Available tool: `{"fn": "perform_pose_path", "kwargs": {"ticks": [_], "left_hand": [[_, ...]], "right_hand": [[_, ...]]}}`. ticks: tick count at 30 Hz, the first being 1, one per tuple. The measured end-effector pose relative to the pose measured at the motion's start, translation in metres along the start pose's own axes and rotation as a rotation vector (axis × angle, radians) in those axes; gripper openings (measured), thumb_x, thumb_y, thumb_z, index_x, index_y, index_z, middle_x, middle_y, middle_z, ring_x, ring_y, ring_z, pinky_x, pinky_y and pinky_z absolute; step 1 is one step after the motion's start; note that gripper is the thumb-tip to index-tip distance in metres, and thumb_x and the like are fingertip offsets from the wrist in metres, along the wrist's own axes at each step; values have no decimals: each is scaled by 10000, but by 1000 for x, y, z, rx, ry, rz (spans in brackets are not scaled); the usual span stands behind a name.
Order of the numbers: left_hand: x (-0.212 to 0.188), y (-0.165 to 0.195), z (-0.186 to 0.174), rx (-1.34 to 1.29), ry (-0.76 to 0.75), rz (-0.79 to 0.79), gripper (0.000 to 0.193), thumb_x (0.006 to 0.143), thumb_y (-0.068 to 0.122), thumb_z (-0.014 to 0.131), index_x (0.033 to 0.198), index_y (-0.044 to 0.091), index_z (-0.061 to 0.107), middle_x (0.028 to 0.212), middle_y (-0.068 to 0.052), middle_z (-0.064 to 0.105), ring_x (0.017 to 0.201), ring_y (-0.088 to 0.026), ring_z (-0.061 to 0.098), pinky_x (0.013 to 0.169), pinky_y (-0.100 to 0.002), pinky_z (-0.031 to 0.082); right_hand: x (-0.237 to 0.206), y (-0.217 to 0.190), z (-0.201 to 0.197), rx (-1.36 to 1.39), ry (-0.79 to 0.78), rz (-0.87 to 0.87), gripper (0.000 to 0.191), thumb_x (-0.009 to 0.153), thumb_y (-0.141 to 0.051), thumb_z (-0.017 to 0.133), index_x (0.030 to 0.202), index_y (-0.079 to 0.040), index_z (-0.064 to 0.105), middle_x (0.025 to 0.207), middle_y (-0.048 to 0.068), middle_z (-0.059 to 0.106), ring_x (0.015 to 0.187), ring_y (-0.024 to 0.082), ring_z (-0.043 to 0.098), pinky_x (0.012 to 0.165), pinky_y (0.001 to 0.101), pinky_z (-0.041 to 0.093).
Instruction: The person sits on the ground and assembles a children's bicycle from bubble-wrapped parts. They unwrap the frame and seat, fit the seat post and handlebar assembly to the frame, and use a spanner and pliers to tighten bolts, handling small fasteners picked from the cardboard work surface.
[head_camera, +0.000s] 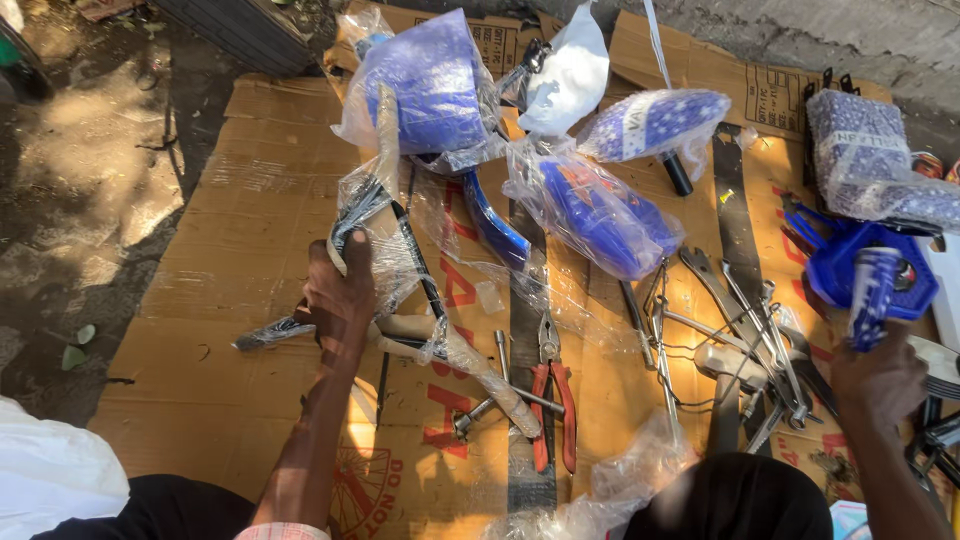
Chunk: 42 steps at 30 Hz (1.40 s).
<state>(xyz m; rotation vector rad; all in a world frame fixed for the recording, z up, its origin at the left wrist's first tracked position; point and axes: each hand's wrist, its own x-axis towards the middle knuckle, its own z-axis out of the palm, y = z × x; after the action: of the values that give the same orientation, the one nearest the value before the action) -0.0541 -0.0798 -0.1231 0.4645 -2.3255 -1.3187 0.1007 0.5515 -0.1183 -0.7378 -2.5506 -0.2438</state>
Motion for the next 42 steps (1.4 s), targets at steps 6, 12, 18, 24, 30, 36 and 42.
{"fn": "perform_pose_path", "kwargs": {"ticks": [6, 12, 18, 24, 30, 36, 42], "left_hand": [[-2, -2, -9, -81, -120, -172, 653, 942, 651, 594, 1065, 11, 625, 779, -170, 689, 725, -324, 692, 702, -501, 528], [24, -37, -13, -40, -9, 91, 497, 1025, 504, 590, 983, 11, 643, 769, -99, 644, 632, -200, 606, 553, -383, 469], [60, -69, -80, -568, 14, 113, 356, 1145, 273, 577, 1000, -51, 609, 922, -114, 609, 767, -164, 537, 652, -357, 414], [64, -53, -88, -104, 360, 52, 481, 1095, 319, 599, 1283, -111, 493, 1182, -259, 585, 953, -290, 627, 779, -432, 522], [34, 3, -57, 120, 292, 529, 636, 1108, 416, 618, 1463, -71, 416, 1471, -315, 501, 1404, -421, 503, 1215, -541, 405], [-22, 80, -35, 162, -279, 803, 1208, 734, 446, 878, 1594, 27, 141, 1657, -201, 177, 1525, -417, 209, 1213, -587, 188], [-70, 136, -48, -173, -114, 1017, 1048, 786, 422, 904, 1571, 96, 291, 1596, -219, 326, 1513, -378, 324, 1260, -541, 238]], "right_hand": [[10, -18, 24, -23, -196, 233, 894, 722, -164, 842, 1536, -14, 504, 1313, 324, 539, 1158, 499, 537, 885, 645, 451], [28, -87, -4, 278, -71, -157, 637, 902, -293, 828, 1419, -29, 567, 1285, 241, 605, 1181, 375, 580, 1005, 500, 483], [30, -209, -67, 667, -174, -725, 866, 786, -434, 808, 1429, 52, 490, 1409, 274, 556, 1321, 406, 521, 1116, 494, 413], [9, -297, -89, 651, -330, -503, 626, 886, -377, 791, 1352, -12, 585, 1182, 233, 700, 981, 380, 701, 836, 469, 551], [40, -290, -136, 783, 206, -492, 384, 928, -306, 857, 1104, 3, 716, 940, 192, 730, 770, 319, 708, 719, 444, 548], [57, -219, -271, 1643, -391, -23, 230, 1095, -212, 726, 1066, 3, 649, 924, 95, 680, 702, 181, 581, 564, 316, 425], [38, -210, -352, 1780, -612, 169, 453, 1080, -402, 570, 1306, -20, 656, 1157, 114, 702, 996, 196, 706, 873, 351, 594]]}}
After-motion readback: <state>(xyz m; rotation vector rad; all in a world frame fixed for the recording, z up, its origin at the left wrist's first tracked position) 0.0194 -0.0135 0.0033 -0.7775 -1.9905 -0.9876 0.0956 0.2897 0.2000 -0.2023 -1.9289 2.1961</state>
